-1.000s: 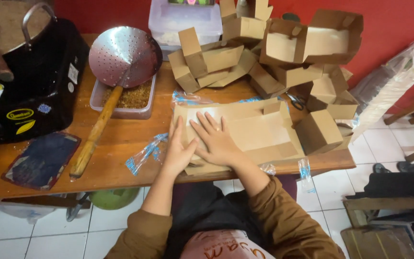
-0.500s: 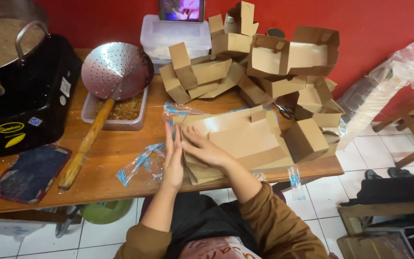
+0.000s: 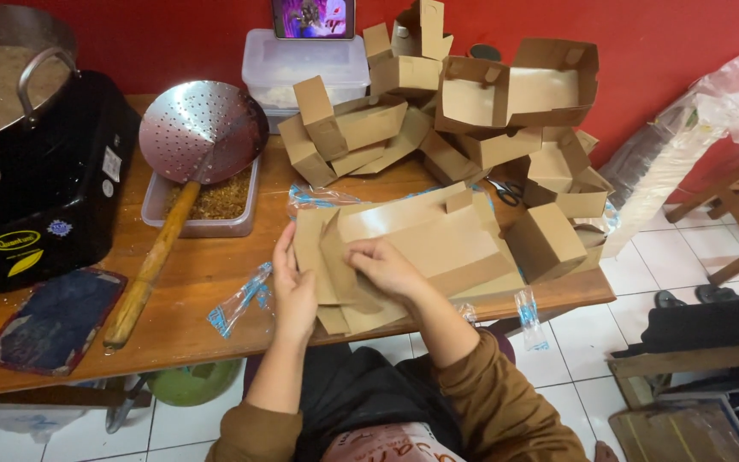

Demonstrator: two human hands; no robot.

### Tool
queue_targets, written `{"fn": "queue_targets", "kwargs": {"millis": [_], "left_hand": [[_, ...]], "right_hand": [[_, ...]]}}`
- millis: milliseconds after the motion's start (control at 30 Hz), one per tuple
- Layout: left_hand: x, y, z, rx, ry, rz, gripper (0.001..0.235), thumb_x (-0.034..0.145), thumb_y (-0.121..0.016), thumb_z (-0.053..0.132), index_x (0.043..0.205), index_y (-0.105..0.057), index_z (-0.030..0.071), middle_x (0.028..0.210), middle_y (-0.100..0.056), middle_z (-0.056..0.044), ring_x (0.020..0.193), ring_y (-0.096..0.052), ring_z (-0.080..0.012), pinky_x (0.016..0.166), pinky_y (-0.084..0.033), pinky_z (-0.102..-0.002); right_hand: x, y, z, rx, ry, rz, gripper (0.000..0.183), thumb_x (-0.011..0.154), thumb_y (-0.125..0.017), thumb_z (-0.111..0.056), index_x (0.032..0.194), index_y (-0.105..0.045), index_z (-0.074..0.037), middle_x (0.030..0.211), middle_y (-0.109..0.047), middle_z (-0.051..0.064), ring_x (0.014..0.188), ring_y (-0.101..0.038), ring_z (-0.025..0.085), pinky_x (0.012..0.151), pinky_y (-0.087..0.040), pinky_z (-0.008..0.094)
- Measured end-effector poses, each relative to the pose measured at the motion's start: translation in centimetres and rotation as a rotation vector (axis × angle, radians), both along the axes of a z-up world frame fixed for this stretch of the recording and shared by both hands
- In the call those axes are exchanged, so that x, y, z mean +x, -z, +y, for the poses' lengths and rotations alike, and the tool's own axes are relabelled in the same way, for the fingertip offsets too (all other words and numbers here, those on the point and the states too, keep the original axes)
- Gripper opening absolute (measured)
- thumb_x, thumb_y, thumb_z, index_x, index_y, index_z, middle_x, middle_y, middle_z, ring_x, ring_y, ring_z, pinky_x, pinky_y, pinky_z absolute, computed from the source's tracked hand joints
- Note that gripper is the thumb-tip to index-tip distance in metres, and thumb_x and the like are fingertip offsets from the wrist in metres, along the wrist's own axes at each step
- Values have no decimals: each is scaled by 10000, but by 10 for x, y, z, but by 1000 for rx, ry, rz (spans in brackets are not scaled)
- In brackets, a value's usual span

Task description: The person assembles small cardboard boxes by folding flaps and securing tabs. They handle flat cardboard sheets, fold them into box shapes, and place finished boxes on a pile. The person briefly stirs a pot on a portable stove before returning to box assembly.

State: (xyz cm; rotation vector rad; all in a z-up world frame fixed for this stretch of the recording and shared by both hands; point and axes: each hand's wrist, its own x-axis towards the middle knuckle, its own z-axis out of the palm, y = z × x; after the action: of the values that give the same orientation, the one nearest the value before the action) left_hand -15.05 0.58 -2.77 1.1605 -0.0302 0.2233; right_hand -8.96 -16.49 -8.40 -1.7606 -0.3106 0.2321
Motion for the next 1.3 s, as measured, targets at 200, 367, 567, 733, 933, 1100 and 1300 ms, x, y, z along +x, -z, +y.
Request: {"fn": "queue_targets", "kwargs": {"millis": [200,367,567,733,933,1100,1300], "left_hand": [[-15,-9,15,408,11,58,815,785,-383,-211,1480,-541,184,1562,-410,-199,1510,-267,-355,1239,-183,-512],[6,27,21,564,24,-34,819,782,-495,-163,1537,-446,153,1592,-253,-265,1495,-211,-443,1230,-161,-559],[-29,-112,43,618,-285,-609,606,964,-549,-18,1539,-358,9,1640,-164,-298,1527,-148,-491,1244,-155,-606],[-25,-210,51,1110,-285,-856,779,1106,-637,419,1666,-158,165,1760,-104,-32,1689,-53,-364,1453,-81,-640],[-10,-253,29,1148,560,-529,394,860,-713,349,1213,-686,177,1223,-750,23,1090,-691,-149,908,-503,-332],[-8,-247,1,957,526,-572,183,893,-674,191,1069,-692,144,1006,-758,50,946,-686,-74,827,-484,-250],[7,-231,-33,494,265,-630,345,947,-672,100,1271,-554,108,1289,-646,-19,1184,-630,-134,1015,-524,-265]], "right_hand": [[0,-87,-70,-59,400,-94,201,900,-621,-162,1000,-795,-149,844,-691,-1,846,-630,121,876,-498,314],[-40,-172,-95,469,508,-326,172,967,-637,-48,1123,-705,-66,976,-724,64,913,-690,162,925,-569,344],[-80,-207,-87,618,219,-534,304,957,-532,13,1246,-588,88,1130,-682,248,1045,-713,327,987,-587,480],[-85,-196,-77,370,86,-551,294,1002,-566,-117,1247,-593,44,1134,-673,118,929,-618,151,749,-497,253],[-86,-207,-95,226,45,-565,174,1027,-545,-63,1164,-621,13,1089,-673,74,1009,-618,148,918,-506,269],[-105,-252,-69,-367,340,-1139,342,1025,-510,21,1364,-553,36,1388,-582,191,1354,-529,366,1201,-406,488],[-146,-260,-18,-212,207,-968,684,1051,-548,-183,1586,-190,47,1688,-194,222,1614,-225,333,1376,-219,448]]}}
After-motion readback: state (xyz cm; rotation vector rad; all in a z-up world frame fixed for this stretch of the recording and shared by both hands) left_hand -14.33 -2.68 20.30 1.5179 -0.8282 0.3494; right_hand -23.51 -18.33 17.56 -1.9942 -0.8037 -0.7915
